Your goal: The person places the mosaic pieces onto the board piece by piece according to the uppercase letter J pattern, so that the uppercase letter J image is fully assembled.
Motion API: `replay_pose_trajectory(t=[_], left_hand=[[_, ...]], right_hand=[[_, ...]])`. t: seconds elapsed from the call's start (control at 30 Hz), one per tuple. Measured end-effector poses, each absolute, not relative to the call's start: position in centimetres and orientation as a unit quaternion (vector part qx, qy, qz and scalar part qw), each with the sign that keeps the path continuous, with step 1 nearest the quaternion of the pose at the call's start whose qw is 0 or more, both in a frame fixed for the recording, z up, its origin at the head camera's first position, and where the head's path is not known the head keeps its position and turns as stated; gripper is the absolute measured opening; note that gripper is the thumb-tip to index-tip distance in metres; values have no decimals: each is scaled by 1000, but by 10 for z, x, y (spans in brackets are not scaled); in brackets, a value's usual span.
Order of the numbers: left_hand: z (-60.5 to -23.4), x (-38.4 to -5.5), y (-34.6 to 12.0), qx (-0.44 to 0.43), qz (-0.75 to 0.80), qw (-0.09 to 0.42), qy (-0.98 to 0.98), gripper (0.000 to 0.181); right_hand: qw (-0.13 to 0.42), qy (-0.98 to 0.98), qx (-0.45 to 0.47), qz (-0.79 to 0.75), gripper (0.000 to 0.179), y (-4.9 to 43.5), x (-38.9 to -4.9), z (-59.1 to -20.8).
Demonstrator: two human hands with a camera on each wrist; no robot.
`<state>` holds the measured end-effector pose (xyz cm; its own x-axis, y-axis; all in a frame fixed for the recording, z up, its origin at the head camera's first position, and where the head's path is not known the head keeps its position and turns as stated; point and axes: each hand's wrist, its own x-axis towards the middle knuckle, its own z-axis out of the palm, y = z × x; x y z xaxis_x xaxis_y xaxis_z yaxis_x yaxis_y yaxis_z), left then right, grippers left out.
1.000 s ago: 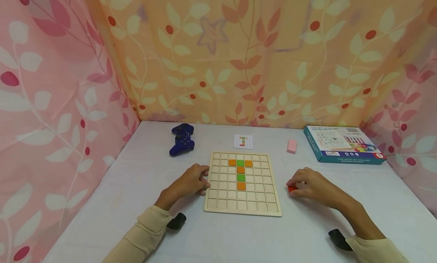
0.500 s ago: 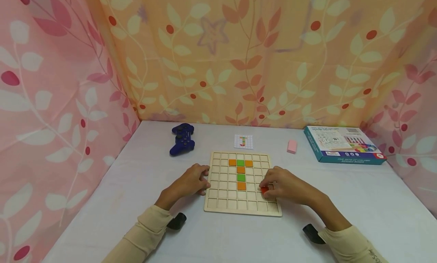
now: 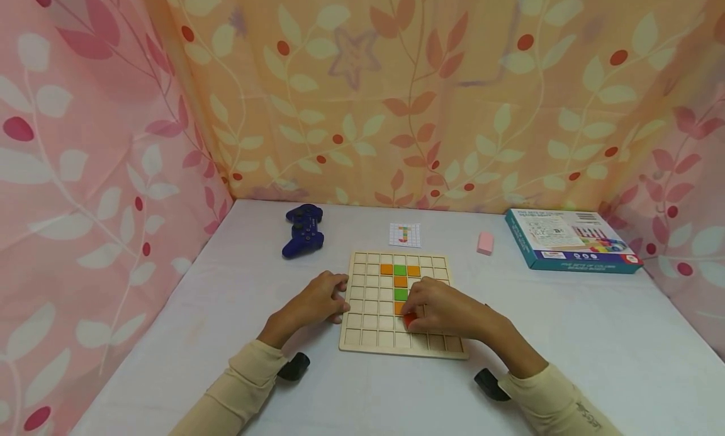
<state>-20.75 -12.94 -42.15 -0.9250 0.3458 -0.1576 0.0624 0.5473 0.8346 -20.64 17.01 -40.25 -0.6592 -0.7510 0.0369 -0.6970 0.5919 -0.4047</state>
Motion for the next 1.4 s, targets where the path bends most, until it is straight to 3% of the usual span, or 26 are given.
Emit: replay_pose_trajectory(t=[0.53, 1.4], left_hand=[[-423, -211, -129, 116, 455, 159, 868, 49], [-423, -211, -128, 119, 447, 153, 873, 54]], right_hand=[[82, 886, -409, -204, 18, 154, -206, -404], [80, 900, -365, -226, 17, 153, -205, -408]])
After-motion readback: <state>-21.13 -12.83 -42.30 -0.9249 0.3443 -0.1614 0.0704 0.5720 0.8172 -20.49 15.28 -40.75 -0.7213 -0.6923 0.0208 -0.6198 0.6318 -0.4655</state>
